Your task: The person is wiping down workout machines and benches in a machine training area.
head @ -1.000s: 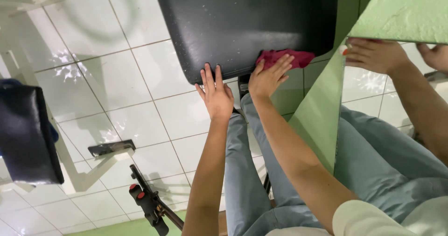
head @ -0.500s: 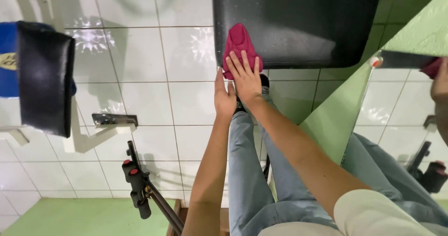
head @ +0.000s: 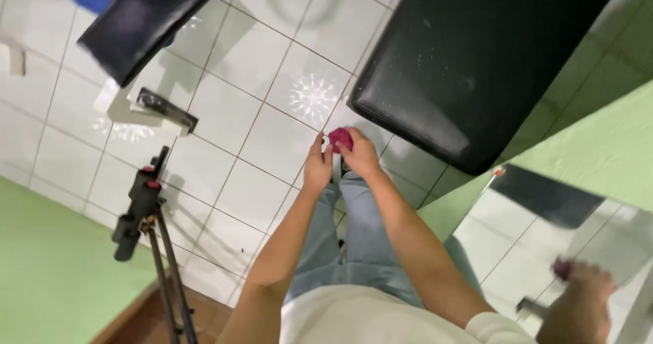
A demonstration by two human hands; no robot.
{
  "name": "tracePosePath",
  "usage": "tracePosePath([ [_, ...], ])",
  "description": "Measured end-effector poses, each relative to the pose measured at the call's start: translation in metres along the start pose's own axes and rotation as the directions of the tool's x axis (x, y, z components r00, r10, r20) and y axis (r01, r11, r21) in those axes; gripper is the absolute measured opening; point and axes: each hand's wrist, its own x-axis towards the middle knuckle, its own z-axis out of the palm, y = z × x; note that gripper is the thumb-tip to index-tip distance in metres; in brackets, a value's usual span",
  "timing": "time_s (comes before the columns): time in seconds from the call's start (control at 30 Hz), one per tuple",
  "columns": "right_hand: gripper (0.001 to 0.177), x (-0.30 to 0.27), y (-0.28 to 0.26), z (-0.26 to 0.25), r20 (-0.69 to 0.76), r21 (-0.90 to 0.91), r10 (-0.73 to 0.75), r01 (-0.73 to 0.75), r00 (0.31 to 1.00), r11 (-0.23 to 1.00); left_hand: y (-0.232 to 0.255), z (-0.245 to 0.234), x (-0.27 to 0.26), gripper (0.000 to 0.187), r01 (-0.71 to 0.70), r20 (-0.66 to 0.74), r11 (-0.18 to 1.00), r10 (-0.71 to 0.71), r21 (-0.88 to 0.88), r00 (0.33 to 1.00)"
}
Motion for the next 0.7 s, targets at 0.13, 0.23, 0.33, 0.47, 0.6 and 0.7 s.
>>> tracePosePath([
  [0.13, 0.046, -0.036, -0.039, -0.005, 0.118, 0.008, 0.021, -0.022, 0.993, 1.0, 0.012, -0.034, -0.042, 0.052, 0.047, -0.062, 0.996, -0.052, -0.078, 0.997],
  [0.23, 0.044, -0.049, -0.075, -0.008, 0.206, 0.012, -0.017, 0.015, 0.978, 1.0, 0.013, -0.058, -0.069, 0.054, 0.095, -0.092, 0.986, -0.108, -0.138, 0.99],
  [0.33, 0.046, -0.068, -0.11, 0.0, 0.319, -0.046, -0.08, 0.099, 0.944, 0.994, 0.008, -0.085, -0.102, 0.053, 0.169, -0.141, 0.962, -0.202, -0.214, 0.969],
  [0.47, 0.048, -0.098, -0.189, 0.008, 0.497, -0.053, -0.161, 0.215, 0.853, 0.975, -0.016, -0.119, -0.136, 0.05, 0.157, -0.245, 0.904, -0.269, -0.397, 0.931],
  [0.6, 0.045, -0.124, -0.231, 0.049, 0.617, -0.043, -0.244, 0.342, 0.748, 0.939, -0.029, -0.154, -0.182, 0.051, 0.13, -0.333, 0.818, -0.366, -0.561, 0.869],
  [0.7, 0.043, -0.154, -0.265, 0.077, 0.687, -0.038, -0.287, 0.428, 0.667, 0.903, -0.008, -0.198, -0.23, 0.057, 0.038, -0.427, 0.768, -0.396, -0.639, 0.813],
])
